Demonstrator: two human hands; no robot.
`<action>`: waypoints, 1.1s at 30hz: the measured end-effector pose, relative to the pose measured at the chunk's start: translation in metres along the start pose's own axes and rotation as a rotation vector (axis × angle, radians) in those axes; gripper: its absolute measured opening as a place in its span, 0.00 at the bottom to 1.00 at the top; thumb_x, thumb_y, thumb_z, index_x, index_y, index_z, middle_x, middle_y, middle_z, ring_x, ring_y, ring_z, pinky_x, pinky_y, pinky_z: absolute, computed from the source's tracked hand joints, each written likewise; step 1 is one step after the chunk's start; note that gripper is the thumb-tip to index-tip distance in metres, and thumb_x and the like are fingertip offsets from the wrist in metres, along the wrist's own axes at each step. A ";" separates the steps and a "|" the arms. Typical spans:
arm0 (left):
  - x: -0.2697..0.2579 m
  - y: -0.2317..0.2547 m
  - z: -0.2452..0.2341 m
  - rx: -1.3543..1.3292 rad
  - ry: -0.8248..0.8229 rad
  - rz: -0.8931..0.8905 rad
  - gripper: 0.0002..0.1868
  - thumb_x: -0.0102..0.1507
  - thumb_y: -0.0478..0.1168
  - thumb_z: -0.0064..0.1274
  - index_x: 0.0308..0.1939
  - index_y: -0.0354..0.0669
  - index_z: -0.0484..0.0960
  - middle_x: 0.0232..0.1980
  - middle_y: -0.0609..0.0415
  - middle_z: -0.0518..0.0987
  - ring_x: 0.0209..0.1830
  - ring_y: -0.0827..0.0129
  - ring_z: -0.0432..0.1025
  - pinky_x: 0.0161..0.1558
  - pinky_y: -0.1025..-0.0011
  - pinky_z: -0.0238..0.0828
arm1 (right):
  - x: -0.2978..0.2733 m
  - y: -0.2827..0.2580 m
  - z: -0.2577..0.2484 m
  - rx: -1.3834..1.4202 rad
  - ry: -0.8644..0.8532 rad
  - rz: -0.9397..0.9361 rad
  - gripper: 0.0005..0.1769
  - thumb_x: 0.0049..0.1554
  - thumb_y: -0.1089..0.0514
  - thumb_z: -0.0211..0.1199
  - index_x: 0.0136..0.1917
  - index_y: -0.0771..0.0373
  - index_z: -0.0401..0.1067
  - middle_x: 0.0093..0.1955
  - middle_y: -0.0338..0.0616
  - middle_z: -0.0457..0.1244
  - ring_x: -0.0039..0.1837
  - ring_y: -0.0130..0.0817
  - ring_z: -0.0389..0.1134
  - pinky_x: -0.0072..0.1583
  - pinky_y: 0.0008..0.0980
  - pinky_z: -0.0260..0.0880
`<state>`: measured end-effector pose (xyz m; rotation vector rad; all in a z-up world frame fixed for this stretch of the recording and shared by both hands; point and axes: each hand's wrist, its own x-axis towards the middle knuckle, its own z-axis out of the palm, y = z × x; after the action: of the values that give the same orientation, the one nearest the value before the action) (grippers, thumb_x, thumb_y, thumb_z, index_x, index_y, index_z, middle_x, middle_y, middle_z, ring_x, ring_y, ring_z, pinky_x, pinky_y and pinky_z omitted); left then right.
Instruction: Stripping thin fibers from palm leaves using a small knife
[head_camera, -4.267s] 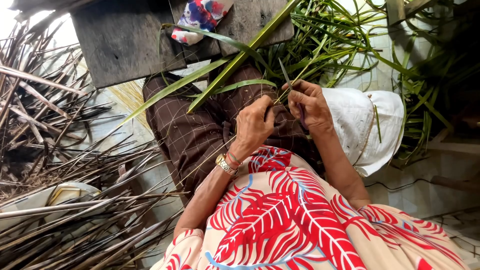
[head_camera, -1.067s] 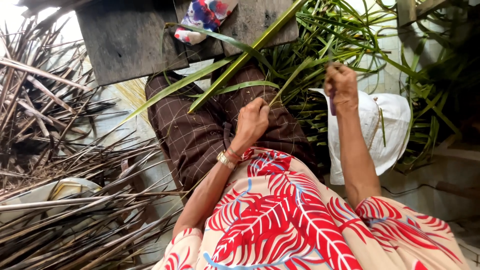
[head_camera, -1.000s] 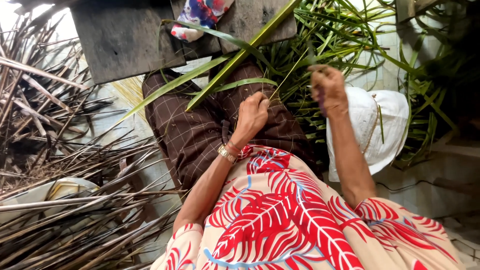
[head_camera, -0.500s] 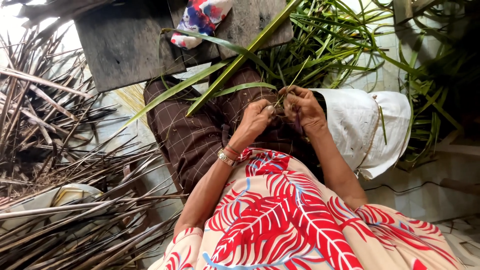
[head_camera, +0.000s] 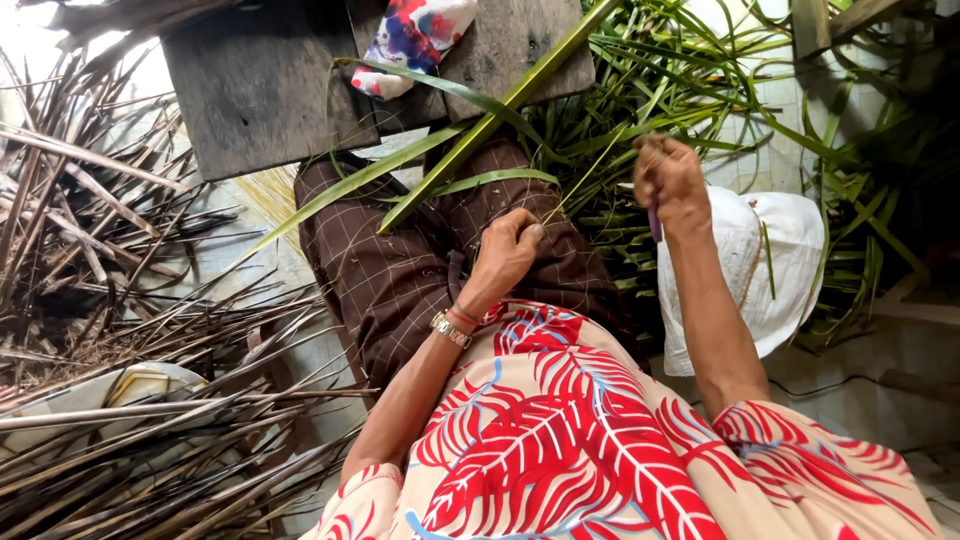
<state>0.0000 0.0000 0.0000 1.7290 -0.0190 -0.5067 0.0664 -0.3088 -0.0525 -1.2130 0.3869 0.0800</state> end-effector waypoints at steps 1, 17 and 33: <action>0.005 -0.002 0.003 0.020 0.033 0.037 0.08 0.66 0.40 0.50 0.41 0.43 0.84 0.33 0.40 0.81 0.37 0.49 0.76 0.41 0.55 0.73 | -0.018 -0.006 0.018 -0.116 -0.078 0.005 0.10 0.64 0.58 0.63 0.57 0.62 0.72 0.30 0.42 0.60 0.24 0.28 0.60 0.22 0.27 0.58; -0.007 0.035 0.006 0.285 0.139 0.228 0.04 0.66 0.42 0.50 0.40 0.48 0.77 0.33 0.41 0.83 0.37 0.38 0.78 0.37 0.46 0.73 | -0.072 0.019 0.086 0.080 -0.201 0.083 0.11 0.58 0.68 0.60 0.55 0.69 0.72 0.28 0.47 0.60 0.21 0.27 0.59 0.21 0.24 0.58; -0.023 0.005 -0.034 0.034 0.124 0.125 0.04 0.63 0.42 0.53 0.38 0.52 0.83 0.31 0.50 0.82 0.34 0.56 0.78 0.37 0.59 0.74 | -0.026 -0.031 0.030 -0.020 -0.009 -0.039 0.05 0.68 0.56 0.60 0.55 0.58 0.72 0.31 0.40 0.58 0.26 0.30 0.60 0.26 0.30 0.59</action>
<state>-0.0074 0.0371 0.0166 1.7775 -0.0473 -0.3086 0.0578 -0.2888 -0.0072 -1.2388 0.3556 0.0561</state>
